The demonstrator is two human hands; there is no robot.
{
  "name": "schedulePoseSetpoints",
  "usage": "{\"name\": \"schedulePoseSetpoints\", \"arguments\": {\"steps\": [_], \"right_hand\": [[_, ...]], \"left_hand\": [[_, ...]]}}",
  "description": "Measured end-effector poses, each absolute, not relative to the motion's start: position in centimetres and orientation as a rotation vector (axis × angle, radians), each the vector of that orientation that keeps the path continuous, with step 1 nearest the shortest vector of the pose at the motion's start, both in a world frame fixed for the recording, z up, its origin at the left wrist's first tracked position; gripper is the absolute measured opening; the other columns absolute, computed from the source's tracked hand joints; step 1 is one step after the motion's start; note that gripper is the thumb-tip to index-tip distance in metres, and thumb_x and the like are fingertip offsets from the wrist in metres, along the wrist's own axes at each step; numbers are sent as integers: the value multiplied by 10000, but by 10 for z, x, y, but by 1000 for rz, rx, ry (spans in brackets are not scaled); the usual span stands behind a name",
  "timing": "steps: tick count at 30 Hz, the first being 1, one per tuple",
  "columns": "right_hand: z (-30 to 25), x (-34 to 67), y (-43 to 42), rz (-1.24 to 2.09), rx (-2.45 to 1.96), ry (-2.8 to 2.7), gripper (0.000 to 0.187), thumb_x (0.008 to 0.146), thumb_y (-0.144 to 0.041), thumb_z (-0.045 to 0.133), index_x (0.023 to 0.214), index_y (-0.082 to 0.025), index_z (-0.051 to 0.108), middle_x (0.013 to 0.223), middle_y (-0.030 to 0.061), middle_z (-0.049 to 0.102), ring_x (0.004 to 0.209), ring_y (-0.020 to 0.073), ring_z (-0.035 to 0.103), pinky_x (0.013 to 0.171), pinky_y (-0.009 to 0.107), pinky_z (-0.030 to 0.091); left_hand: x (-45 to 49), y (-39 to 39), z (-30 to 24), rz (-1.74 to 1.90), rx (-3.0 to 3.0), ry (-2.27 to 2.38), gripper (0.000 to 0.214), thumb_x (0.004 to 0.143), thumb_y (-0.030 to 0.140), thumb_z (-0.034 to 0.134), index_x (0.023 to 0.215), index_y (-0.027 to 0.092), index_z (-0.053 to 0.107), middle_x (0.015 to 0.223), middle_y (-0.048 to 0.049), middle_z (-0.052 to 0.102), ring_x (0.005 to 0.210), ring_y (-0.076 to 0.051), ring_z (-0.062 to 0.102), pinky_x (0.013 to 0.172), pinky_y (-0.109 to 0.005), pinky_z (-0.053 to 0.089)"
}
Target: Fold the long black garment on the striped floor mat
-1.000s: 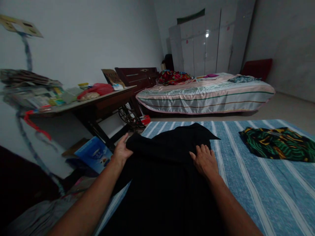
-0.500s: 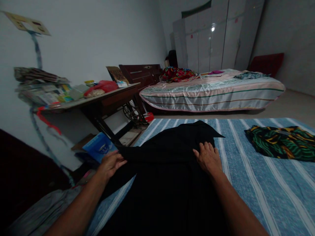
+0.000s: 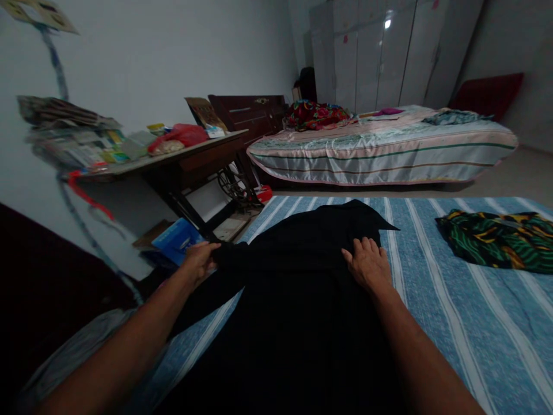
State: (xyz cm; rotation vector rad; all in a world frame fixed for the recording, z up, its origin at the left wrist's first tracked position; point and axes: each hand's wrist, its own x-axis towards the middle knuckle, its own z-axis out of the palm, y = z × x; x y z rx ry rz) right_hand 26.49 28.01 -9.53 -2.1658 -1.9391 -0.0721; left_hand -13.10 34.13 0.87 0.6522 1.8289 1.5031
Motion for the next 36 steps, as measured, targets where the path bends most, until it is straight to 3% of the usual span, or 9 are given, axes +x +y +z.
{"name": "schedulePoseSetpoints", "arguments": {"steps": [5, 11, 17, 21, 25, 29, 31, 36], "right_hand": [[-93, 266, 277, -64, -2147, -1924, 520, 940, -502, 293, 1244, -120, 473, 1263, 155, 501, 1211, 298, 401, 951, 416, 317], [-94, 267, 278, -67, -2168, -1932, 514, 938, -504, 297, 1244, -130, 471, 1268, 150, 498, 1216, 297, 401, 951, 418, 317], [-92, 265, 277, -90, -2192, -1940, 517, 943, -505, 289, 1252, -131, 467, 1293, 139, 489, 1219, 284, 408, 962, 403, 325], [-98, 268, 278, -100, -2200, -1973, 507, 941, -492, 303, 1260, -130, 459, 1294, 136, 492, 1219, 279, 413, 958, 399, 341], [-107, 272, 280, -113, -2195, -2011, 501, 935, -478, 315, 1271, -131, 448, 1310, 141, 475, 1222, 277, 412, 959, 399, 346], [-108, 273, 281, -77, -2197, -2010, 514, 940, -483, 287, 1282, -131, 439, 1326, 153, 460, 1233, 281, 408, 965, 408, 341], [-107, 273, 281, -56, -2199, -2003, 512, 942, -481, 293, 1285, -129, 439, 1324, 153, 463, 1230, 278, 412, 967, 405, 341], [-102, 269, 282, -82, -2226, -1984, 520, 951, -482, 283, 1303, -128, 429, 1351, 140, 449, 1256, 264, 382, 999, 386, 310]], "left_hand": [[-133, 340, 39, 1648, 765, 1716, 340, 688, 74, 613, 985, 210, 521, 762, 43, 603, 554, -85, 588, 548, -223, 520], [-148, 313, 22, 1396, 682, 1766, 188, 654, -2, 544, 747, 147, 478, 637, 6, 574, 507, -120, 588, 505, -261, 529], [-163, 294, -4, 1152, 731, 1903, 257, 610, 49, 640, 801, 165, 513, 607, 2, 596, 487, -143, 594, 466, -255, 506], [-170, 293, -5, 1060, 914, 2025, 163, 580, 128, 671, 702, 165, 568, 501, 19, 539, 464, -163, 561, 443, -265, 466], [-171, 293, -2, 1079, 1207, 2094, 88, 553, 151, 636, 533, 185, 558, 460, 29, 497, 605, -202, 598, 590, -308, 491], [-166, 291, 12, 1200, 1473, 2061, 42, 550, 189, 615, 566, 202, 578, 653, 13, 621, 846, -205, 611, 790, -280, 464], [-162, 290, 25, 1246, 1554, 2017, 66, 579, 247, 606, 621, 201, 585, 702, 9, 637, 835, -192, 614, 774, -258, 457], [-159, 290, 64, 1302, 1700, 1971, 193, 627, 369, 584, 707, 193, 577, 578, 27, 545, 613, -166, 550, 594, -254, 414]]}}
